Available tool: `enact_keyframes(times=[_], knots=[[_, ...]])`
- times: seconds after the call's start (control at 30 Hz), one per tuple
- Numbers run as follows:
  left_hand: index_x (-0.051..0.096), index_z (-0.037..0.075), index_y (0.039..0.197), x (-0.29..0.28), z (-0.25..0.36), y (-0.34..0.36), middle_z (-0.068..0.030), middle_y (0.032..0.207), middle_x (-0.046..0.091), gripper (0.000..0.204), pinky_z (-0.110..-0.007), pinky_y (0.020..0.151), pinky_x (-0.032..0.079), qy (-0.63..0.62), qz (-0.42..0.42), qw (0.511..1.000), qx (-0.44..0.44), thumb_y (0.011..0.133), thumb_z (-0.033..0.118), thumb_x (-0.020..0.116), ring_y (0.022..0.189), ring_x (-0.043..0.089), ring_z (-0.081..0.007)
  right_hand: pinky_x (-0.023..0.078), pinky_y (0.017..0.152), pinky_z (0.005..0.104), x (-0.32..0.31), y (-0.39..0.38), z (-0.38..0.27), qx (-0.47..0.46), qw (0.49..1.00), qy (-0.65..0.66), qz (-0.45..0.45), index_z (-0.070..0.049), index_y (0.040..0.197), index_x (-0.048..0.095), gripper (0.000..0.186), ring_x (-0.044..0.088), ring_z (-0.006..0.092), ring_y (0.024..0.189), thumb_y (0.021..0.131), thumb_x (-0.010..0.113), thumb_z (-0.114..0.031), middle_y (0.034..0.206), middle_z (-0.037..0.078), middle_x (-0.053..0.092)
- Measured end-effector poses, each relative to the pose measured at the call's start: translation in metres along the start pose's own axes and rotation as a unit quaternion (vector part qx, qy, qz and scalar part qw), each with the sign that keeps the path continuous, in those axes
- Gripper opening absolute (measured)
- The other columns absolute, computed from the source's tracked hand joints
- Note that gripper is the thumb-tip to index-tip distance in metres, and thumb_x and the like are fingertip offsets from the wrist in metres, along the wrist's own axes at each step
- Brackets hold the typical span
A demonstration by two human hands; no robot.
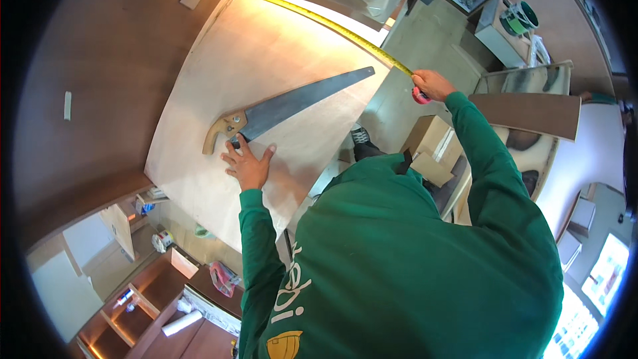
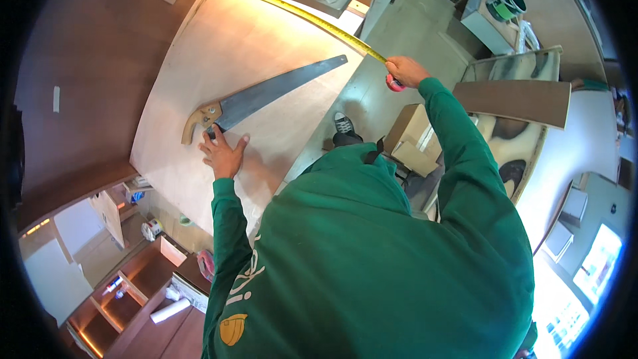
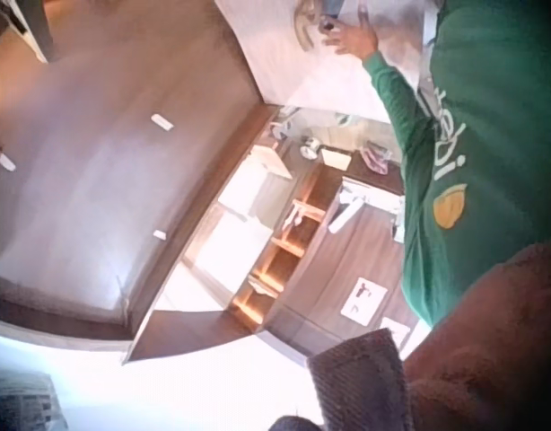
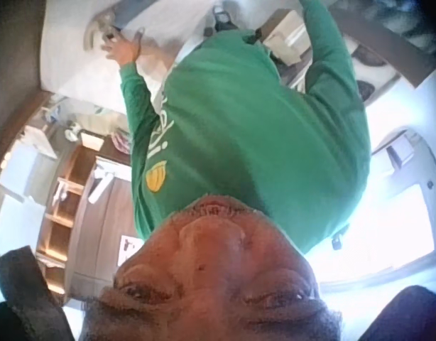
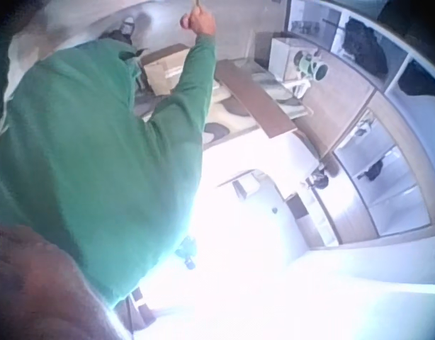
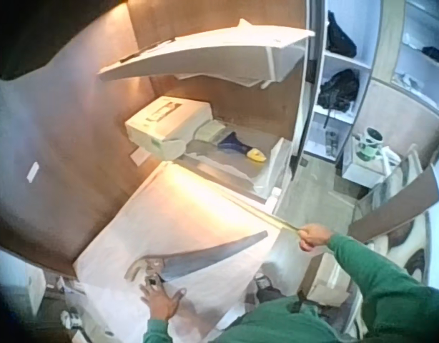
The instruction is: The person saws a wooden board with a handsaw and then uses a tape measure to measure and mark dimensions on a larger wooden panel.
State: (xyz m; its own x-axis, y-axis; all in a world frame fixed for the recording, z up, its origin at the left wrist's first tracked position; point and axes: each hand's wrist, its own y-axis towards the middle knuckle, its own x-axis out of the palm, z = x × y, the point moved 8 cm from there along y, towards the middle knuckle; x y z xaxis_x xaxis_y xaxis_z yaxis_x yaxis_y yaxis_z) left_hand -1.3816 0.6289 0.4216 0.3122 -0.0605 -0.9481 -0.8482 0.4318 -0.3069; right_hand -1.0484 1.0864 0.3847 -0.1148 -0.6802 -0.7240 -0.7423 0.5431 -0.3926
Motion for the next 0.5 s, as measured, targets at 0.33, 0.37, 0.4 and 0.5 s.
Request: enact_keyframes(times=[0.33,0.37,0.4,0.5], knots=[[0.023,0.011,0.164,-0.002,0.001,0.000,-0.0279,0.168,0.012,0.112,-0.078,0.113,0.019,0.009,-0.009,1.000,0.003,0.083,0.072,0.069,0.151,0.010,-0.0592,0.049,0.080,0.0536,0.009,0.016,0.026,0.010,0.999,-0.028,0.026,-0.003,0.098,0.064,0.036,0.063,0.0436,0.083,0.099,0.042,-0.032,0.090,0.024,0.067],[0.023,0.011,0.164,-0.002,0.001,0.000,-0.0278,0.167,0.013,0.112,-0.078,0.113,0.020,0.010,-0.009,1.000,0.005,0.083,0.072,0.069,0.151,0.010,-0.0593,0.049,0.081,0.0539,0.010,0.017,0.027,0.015,0.999,-0.026,0.021,-0.003,0.098,0.064,0.036,0.063,0.0437,0.084,0.099,0.042,-0.032,0.090,0.024,0.067],[0.023,0.011,0.164,-0.002,0.001,0.001,-0.0277,0.167,0.013,0.112,-0.078,0.113,0.020,0.012,-0.008,1.000,0.007,0.083,0.072,0.069,0.151,0.010,-0.0595,0.049,0.081,0.0541,0.010,0.018,0.029,0.019,0.999,-0.023,0.016,-0.003,0.098,0.064,0.036,0.064,0.0437,0.085,0.099,0.042,-0.032,0.091,0.024,0.067],[0.024,0.010,0.164,-0.001,0.000,0.001,-0.0274,0.167,0.013,0.112,-0.078,0.112,0.021,0.015,-0.005,1.000,0.008,0.083,0.073,0.069,0.150,0.011,-0.0598,0.049,0.082,0.0544,0.009,0.018,0.026,0.012,0.999,-0.041,0.016,-0.003,0.099,0.064,0.036,0.064,0.0437,0.087,0.098,0.042,-0.031,0.093,0.024,0.068]])
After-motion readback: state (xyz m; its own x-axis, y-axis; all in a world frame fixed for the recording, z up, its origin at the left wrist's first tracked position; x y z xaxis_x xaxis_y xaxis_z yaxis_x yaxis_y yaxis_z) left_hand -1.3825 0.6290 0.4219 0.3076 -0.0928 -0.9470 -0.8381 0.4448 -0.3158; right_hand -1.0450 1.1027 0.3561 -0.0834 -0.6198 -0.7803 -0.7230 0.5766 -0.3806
